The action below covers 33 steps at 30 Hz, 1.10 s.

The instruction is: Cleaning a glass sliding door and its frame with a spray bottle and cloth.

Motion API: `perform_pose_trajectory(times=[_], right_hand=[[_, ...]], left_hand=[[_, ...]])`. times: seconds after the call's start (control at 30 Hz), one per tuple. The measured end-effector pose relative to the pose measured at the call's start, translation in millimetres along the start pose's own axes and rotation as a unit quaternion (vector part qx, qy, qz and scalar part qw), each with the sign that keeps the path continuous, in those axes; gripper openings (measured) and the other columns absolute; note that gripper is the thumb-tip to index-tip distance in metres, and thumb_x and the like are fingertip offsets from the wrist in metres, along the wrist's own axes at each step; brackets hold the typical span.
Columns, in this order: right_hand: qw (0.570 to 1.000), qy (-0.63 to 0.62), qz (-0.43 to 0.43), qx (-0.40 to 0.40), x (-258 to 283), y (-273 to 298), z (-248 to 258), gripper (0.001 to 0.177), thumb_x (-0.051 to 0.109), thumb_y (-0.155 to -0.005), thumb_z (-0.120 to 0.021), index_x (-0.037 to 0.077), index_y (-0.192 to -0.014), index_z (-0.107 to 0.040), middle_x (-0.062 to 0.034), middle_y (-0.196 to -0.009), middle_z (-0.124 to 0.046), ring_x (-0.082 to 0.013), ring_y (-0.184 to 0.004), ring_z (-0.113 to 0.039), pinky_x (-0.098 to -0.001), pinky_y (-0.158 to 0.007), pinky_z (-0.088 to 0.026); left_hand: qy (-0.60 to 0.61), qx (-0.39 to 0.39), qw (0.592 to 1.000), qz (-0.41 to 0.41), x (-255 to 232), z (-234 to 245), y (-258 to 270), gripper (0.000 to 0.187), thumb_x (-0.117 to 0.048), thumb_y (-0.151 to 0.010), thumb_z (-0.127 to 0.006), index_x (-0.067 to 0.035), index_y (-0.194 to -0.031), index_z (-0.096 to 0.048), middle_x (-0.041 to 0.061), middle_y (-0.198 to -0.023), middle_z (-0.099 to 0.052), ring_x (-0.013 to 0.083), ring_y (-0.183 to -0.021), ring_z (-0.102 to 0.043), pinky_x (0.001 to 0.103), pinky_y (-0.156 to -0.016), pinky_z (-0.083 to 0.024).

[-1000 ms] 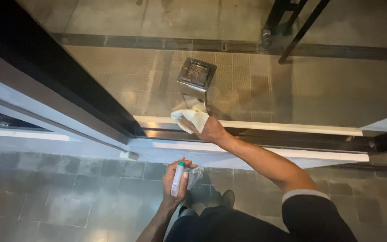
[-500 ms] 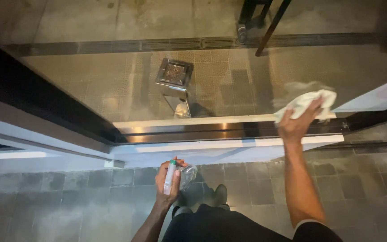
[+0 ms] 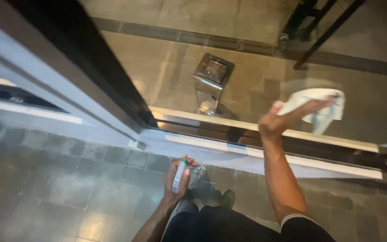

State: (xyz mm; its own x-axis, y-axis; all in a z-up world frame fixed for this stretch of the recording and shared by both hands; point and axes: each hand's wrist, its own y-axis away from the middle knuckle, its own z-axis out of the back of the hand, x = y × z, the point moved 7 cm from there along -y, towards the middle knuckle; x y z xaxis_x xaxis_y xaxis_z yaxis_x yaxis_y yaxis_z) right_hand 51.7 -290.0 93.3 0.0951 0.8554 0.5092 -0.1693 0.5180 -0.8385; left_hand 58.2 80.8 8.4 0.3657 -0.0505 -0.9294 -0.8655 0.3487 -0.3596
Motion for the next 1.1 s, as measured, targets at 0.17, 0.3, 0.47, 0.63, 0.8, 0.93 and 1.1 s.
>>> perform_pose_trajectory(times=[0.17, 0.3, 0.47, 0.63, 0.8, 0.93, 1.1], right_hand=[[0.986, -0.02, 0.085, 0.14, 99, 55, -86, 0.092, 0.048, -0.11, -0.045, 0.006, -0.165, 0.016, -0.0176, -0.171, 0.017, -0.0327, -0.159, 0.014, -0.0478, -0.13, 0.004], [0.928, -0.025, 0.21, 0.307, 186, 115, -158, 0.08, 0.038, -0.103, -0.049, 0.005, -0.161, -0.006, -0.0167, -0.17, -0.003, -0.0337, -0.155, -0.007, -0.0486, -0.125, -0.012], [0.801, -0.024, 0.353, 0.483, 243, 171, -216, 0.069, 0.026, -0.094, -0.055, 0.005, -0.157, -0.034, -0.014, -0.168, -0.029, -0.0331, -0.151, -0.033, -0.0485, -0.12, -0.032], [0.773, -0.012, 0.4, 0.493, 263, 150, -185, 0.071, 0.029, -0.084, -0.06, 0.005, -0.15, -0.046, -0.0112, -0.16, -0.037, -0.0302, -0.143, -0.04, -0.0512, -0.113, -0.039], [0.813, 0.094, 0.497, 0.289, 205, 123, -140, 0.053, 0.02, -0.089, -0.06, 0.01, -0.141, -0.064, -0.0031, -0.155, -0.055, -0.0217, -0.147, -0.041, -0.0412, -0.116, -0.047], [0.863, 0.035, 0.434, 0.258, 151, 85, -91, 0.034, 0.015, -0.1, -0.062, 0.006, -0.131, -0.071, -0.0059, -0.152, -0.057, -0.0259, -0.15, -0.039, -0.0434, -0.119, -0.046], [0.9, 0.06, 0.337, 0.27, 63, 63, -50, 0.023, 0.012, -0.103, -0.065, -0.001, -0.121, -0.073, -0.0136, -0.157, -0.05, -0.0354, -0.152, -0.04, -0.0512, -0.115, -0.042]], left_hand=[[0.012, 0.003, 0.998, 0.059, 4, 43, -2, 0.032, -0.02, -0.099, -0.054, -0.001, -0.125, -0.057, 0.012, -0.108, -0.075, 0.0242, -0.11, -0.071, 0.048, -0.111, -0.045], [-0.011, 0.013, 1.0, -0.014, -2, 66, -9, 0.025, -0.019, -0.103, -0.053, -0.002, -0.122, -0.058, 0.01, -0.107, -0.076, 0.0258, -0.112, -0.072, 0.05, -0.12, -0.041], [-0.01, 0.029, 0.999, -0.021, -13, 70, -18, 0.024, -0.017, -0.103, -0.054, -0.003, -0.122, -0.059, 0.011, -0.11, -0.075, 0.0275, -0.116, -0.071, 0.051, -0.12, -0.04], [0.001, 0.038, 0.999, 0.009, -12, 57, -16, 0.027, -0.016, -0.102, -0.053, -0.003, -0.124, -0.059, 0.011, -0.109, -0.076, 0.0266, -0.115, -0.071, 0.049, -0.118, -0.042], [0.018, 0.054, 0.998, -0.035, -10, 32, -18, 0.026, -0.018, -0.101, -0.056, -0.001, -0.121, -0.058, 0.013, -0.106, -0.075, 0.0269, -0.11, -0.071, 0.05, -0.119, -0.042], [0.022, 0.092, 0.994, -0.048, -15, -4, -23, 0.023, -0.02, -0.104, -0.055, -0.002, -0.118, -0.057, 0.012, -0.108, -0.076, 0.0266, -0.114, -0.072, 0.05, -0.12, -0.043], [0.057, 0.113, 0.991, -0.048, -30, -47, -26, 0.029, -0.025, -0.104, -0.056, -0.001, -0.12, -0.057, 0.014, -0.107, -0.076, 0.0279, -0.113, -0.072, 0.052, -0.12, -0.041]])
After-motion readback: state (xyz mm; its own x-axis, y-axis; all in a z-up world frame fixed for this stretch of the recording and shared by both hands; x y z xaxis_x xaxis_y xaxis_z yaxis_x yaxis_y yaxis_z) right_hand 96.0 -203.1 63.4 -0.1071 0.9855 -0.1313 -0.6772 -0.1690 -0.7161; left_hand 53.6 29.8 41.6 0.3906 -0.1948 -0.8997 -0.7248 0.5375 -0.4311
